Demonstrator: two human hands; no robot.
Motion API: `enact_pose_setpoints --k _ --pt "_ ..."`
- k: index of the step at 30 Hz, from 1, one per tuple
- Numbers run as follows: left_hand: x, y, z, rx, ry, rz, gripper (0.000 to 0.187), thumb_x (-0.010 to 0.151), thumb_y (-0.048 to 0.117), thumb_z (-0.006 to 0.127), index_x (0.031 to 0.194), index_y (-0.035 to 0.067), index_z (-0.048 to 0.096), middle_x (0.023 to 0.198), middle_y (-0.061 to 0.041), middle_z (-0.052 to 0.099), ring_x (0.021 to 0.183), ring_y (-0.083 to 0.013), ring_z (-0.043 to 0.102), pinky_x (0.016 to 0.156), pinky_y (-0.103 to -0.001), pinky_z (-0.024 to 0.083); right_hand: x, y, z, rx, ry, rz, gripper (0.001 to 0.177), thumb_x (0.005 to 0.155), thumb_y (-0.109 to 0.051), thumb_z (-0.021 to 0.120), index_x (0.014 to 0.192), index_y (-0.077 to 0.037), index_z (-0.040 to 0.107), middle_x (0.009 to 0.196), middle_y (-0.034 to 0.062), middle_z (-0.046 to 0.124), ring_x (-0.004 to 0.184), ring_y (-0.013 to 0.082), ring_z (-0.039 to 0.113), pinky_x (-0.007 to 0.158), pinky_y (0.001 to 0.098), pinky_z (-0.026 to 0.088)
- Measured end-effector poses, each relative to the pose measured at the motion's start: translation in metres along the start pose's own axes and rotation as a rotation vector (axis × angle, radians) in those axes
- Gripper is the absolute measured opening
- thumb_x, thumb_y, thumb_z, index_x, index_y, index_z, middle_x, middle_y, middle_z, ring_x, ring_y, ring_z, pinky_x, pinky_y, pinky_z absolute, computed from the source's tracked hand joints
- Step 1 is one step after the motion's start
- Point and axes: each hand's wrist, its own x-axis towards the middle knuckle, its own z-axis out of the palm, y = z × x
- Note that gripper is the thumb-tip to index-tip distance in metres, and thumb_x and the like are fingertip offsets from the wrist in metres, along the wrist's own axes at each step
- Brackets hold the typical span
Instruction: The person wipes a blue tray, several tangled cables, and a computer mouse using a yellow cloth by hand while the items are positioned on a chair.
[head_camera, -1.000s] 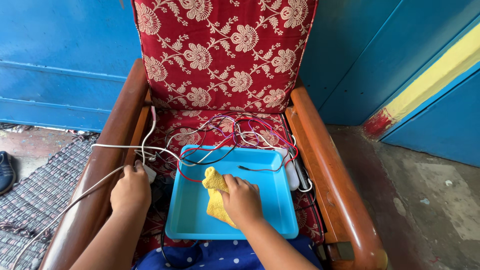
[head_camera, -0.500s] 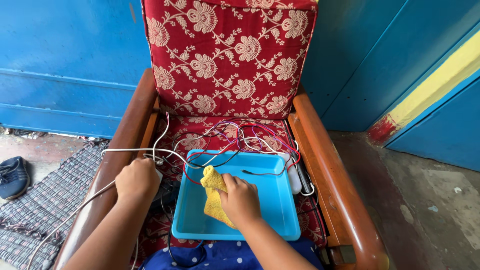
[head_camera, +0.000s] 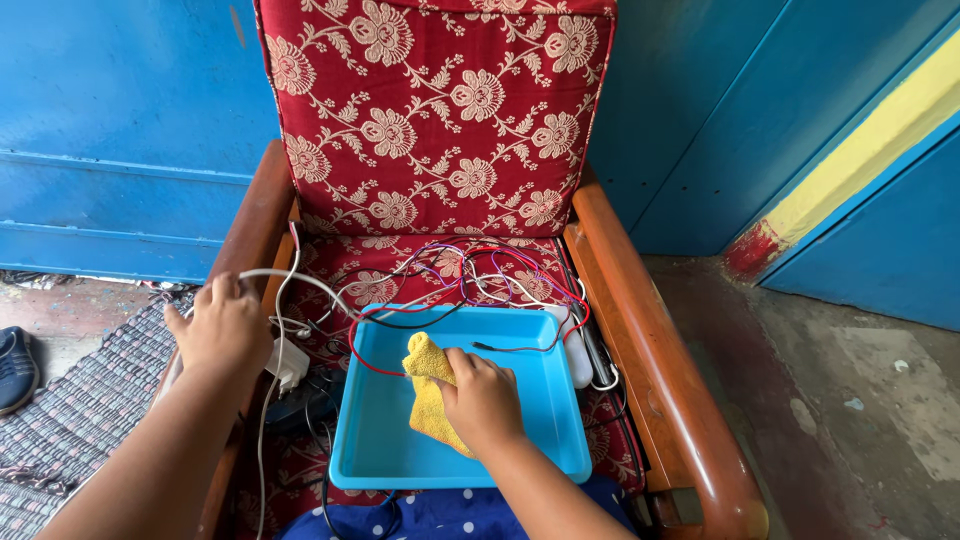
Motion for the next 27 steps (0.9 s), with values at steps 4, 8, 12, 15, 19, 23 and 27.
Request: enact_pose_setpoints --k 4,8,12,15,19,23,27 --pt "0.01 0.015 -0.037 -0.076 0.24 0.113 0.066 0.073 0.0 0.055 0.139 0.006 0.057 0.145 -0.013 0.049 0.139 -0.0275 0.043 0.109 -0.074 0.016 0.004 -0.008 -0.012 0.035 0.042 0.024 0.03 0.088 -0.027 0.073 0.109 -0.008 0.064 0.096 0.0151 0.074 0.091 0.0385 0.069 0.077 0.0532 0.05" --pt "-0.005 0.045 -0.08 -0.182 0.422 0.307 0.044 0.089 0.0 0.054 0.128 0.013 0.07 0.14 -0.003 0.058 0.131 -0.0252 0.053 0.116 -0.067 0.027 0.012 -0.017 -0.037 0.117 0.092 0.166 0.031 0.091 -0.03 0.071 0.109 -0.007 0.064 0.103 0.017 0.073 0.094 0.0418 0.068 0.077 0.0526 0.053" --pt "-0.026 0.074 -0.115 -0.359 0.482 0.552 0.051 0.08 -0.007 0.056 0.123 0.013 0.074 0.125 -0.003 0.068 0.109 -0.0262 0.06 0.099 -0.048 0.047 0.024 -0.022 -0.066 0.252 0.22 0.279 0.033 0.092 -0.031 0.069 0.113 -0.006 0.064 0.106 0.0177 0.073 0.097 0.0429 0.067 0.079 0.0519 0.053" --pt "-0.039 0.095 -0.133 -0.462 0.506 0.712 0.052 0.07 -0.011 0.057 0.11 0.013 0.079 0.113 -0.003 0.074 0.101 -0.0266 0.063 0.095 -0.039 0.052 0.036 -0.024 -0.087 0.299 0.424 0.111 0.035 0.093 -0.028 0.068 0.119 -0.005 0.063 0.11 0.0191 0.071 0.1 0.0407 0.068 0.082 0.0487 0.054" --pt "-0.054 0.128 -0.143 -0.628 0.465 0.862 0.045 0.064 -0.011 0.056 0.097 0.009 0.08 0.106 -0.007 0.077 0.099 -0.0271 0.065 0.097 -0.04 0.053 0.045 -0.043 -0.112 0.408 0.455 -0.026 0.037 0.096 -0.024 0.063 0.129 -0.007 0.062 0.116 0.0159 0.072 0.107 0.0342 0.07 0.089 0.0434 0.055" --pt "-0.06 0.145 -0.149 -0.674 0.343 0.739 0.018 0.07 -0.007 0.062 0.083 0.001 0.072 0.096 -0.013 0.074 0.098 -0.0351 0.066 0.086 -0.042 0.056 0.038 -0.07 -0.128 0.669 0.171 0.054 0.037 0.1 -0.026 0.059 0.135 -0.012 0.057 0.116 0.0116 0.073 0.109 0.0271 0.073 0.092 0.0391 0.054" --pt "-0.067 0.142 -0.151 -0.788 0.327 0.755 0.012 0.075 -0.004 0.066 0.085 0.001 0.072 0.094 -0.016 0.072 0.085 -0.0382 0.07 0.075 -0.044 0.057 0.029 -0.077 -0.138 0.676 0.077 0.09 0.039 0.099 -0.025 0.064 0.134 -0.012 0.057 0.113 0.0124 0.075 0.107 0.0286 0.075 0.092 0.0412 0.055"
